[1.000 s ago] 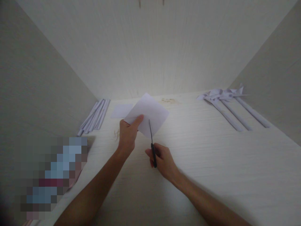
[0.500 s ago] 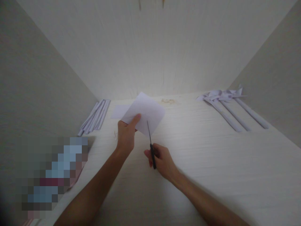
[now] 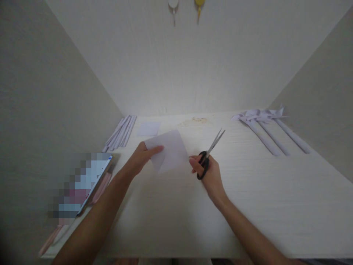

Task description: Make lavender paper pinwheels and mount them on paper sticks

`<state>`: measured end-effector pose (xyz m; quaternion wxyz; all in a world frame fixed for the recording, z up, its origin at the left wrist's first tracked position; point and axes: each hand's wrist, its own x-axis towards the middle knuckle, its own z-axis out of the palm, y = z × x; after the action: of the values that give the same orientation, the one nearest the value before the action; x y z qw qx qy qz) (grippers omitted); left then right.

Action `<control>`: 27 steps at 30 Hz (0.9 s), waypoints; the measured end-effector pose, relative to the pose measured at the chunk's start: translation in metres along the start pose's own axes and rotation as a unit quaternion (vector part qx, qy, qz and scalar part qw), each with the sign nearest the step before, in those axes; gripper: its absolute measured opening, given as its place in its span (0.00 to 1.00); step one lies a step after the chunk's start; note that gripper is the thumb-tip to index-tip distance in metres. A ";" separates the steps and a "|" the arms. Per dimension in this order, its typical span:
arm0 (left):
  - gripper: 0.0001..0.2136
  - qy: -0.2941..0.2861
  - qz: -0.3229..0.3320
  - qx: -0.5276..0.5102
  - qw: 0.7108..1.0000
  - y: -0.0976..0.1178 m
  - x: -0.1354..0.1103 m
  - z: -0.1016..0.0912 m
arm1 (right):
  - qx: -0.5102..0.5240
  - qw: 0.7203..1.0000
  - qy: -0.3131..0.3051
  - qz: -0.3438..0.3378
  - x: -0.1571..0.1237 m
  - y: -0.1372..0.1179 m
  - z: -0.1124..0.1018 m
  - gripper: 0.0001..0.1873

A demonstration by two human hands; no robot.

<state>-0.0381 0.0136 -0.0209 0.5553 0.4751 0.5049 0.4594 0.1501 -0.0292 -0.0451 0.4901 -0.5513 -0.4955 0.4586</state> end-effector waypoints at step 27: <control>0.12 0.136 -0.035 -0.119 0.983 -0.050 -0.026 0.055 | 0.108 0.987 0.122 -0.015 0.011 0.023 0.024 0.15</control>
<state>0.0165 -0.0221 -0.0647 0.5498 0.3208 0.5333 0.5572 0.1296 -0.0167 -0.0702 0.6103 -0.5394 -0.3875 0.4316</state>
